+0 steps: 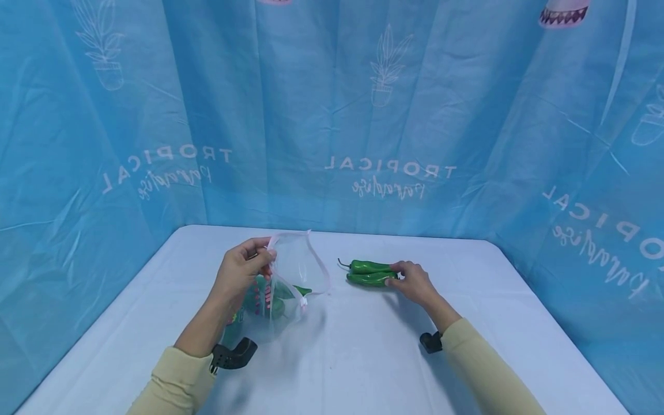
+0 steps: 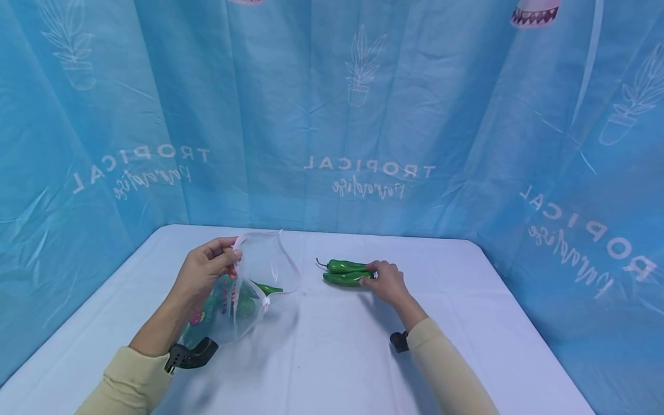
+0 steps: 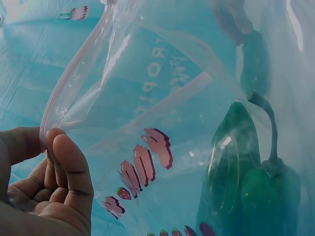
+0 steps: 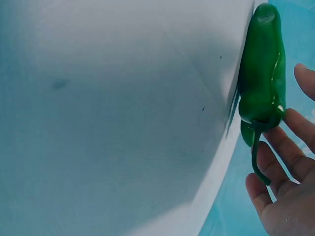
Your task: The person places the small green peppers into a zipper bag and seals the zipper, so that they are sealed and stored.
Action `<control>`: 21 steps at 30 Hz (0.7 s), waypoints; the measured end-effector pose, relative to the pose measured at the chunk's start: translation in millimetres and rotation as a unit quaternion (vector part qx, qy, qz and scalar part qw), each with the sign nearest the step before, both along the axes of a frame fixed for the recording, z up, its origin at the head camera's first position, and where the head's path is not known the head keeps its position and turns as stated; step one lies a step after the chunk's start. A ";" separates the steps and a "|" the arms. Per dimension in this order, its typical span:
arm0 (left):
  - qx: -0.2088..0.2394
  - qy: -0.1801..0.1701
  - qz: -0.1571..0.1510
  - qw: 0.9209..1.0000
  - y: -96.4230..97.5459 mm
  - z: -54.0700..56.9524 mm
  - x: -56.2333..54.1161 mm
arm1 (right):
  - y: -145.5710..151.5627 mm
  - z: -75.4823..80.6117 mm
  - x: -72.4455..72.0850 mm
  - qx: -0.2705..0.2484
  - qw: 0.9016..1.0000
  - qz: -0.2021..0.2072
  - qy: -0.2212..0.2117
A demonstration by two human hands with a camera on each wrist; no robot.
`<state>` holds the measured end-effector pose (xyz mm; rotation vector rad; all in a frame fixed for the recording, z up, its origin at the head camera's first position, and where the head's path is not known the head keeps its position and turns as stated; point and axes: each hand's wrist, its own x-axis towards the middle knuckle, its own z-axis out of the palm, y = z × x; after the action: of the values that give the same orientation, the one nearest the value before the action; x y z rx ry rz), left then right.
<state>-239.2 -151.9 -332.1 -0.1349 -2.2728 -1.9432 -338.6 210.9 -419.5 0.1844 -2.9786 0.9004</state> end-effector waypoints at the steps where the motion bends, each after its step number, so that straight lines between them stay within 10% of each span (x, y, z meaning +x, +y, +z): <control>1: 0.000 0.000 0.000 1.000 0.0 0.0 0.0 | 0.1 -0.7 -0.5 0.003 1.000 0.001 -0.001; 21: -0.007 -0.003 0.005 1.000 -0.8 -1.8 -0.7 | 7.1 -15.4 -2.9 -0.017 0.997 -0.016 -0.068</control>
<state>-239.9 -152.7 -333.9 -0.1192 -2.2862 -1.9270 -341.5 217.9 -434.9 0.0768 -3.0767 0.9985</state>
